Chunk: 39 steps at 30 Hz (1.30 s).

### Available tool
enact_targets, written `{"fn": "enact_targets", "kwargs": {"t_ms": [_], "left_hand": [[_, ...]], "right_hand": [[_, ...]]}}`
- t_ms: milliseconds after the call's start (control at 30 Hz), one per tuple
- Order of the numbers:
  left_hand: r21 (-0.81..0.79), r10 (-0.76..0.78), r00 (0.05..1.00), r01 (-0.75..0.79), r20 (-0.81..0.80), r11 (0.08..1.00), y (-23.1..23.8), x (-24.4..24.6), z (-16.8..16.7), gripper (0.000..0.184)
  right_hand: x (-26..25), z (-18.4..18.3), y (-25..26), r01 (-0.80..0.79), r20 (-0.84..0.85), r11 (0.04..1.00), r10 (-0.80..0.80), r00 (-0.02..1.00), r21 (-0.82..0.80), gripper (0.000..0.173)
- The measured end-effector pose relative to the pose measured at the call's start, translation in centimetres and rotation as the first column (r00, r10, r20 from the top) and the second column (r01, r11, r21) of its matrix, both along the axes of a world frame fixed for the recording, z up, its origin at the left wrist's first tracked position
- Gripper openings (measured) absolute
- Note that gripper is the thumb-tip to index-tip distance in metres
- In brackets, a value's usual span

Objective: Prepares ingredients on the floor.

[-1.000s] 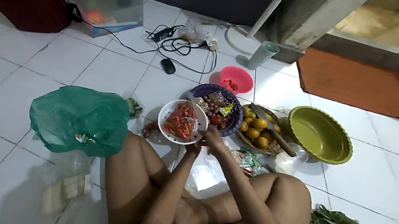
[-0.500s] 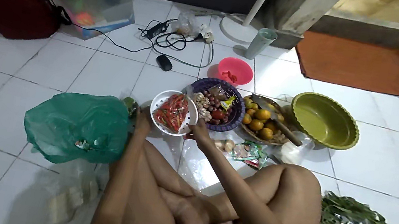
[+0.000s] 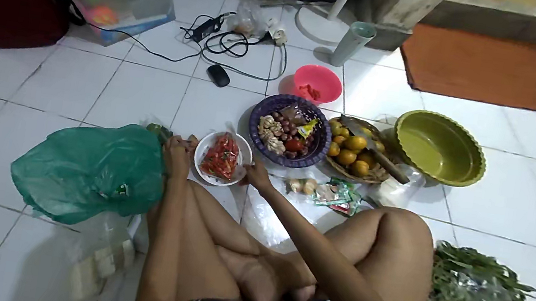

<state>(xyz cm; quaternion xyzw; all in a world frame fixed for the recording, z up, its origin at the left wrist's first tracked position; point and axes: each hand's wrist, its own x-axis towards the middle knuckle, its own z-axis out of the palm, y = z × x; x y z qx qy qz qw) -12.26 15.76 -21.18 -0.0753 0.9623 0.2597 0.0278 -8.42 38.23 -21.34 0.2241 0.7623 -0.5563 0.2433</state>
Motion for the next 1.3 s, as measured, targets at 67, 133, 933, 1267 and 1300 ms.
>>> {"fn": "enact_targets", "kwargs": {"t_ms": [67,133,933,1267,1300], "left_hand": [[-0.021,-0.017,0.993,0.015,-0.115,1.000,0.8,0.2,-0.1,0.022],[0.007,-0.089,0.981,0.092,-0.174,0.996,1.7,0.2,0.0,0.026],[0.200,-0.277,0.942,0.239,0.189,0.950,4.8,1.1,-2.0,0.062],[0.074,-0.168,0.977,0.160,0.128,0.984,3.8,-0.5,-2.7,0.052],[0.072,-0.173,0.976,0.165,0.131,0.984,3.8,-0.4,-2.7,0.052]], "right_hand": [[0.9,0.6,1.6,-0.083,-0.022,0.996,0.084,0.996,0.017,0.046],[2.6,0.9,3.7,-0.193,-0.142,0.969,0.215,0.966,0.152,0.042],[7.1,-2.5,13.0,-0.807,-0.032,0.437,0.886,0.463,0.398,0.017],[8.8,-1.3,7.0,-0.514,-0.118,0.724,0.624,0.773,0.461,0.053],[9.1,-2.0,6.1,-0.576,-0.066,0.680,0.670,0.739,0.454,0.055]]}}
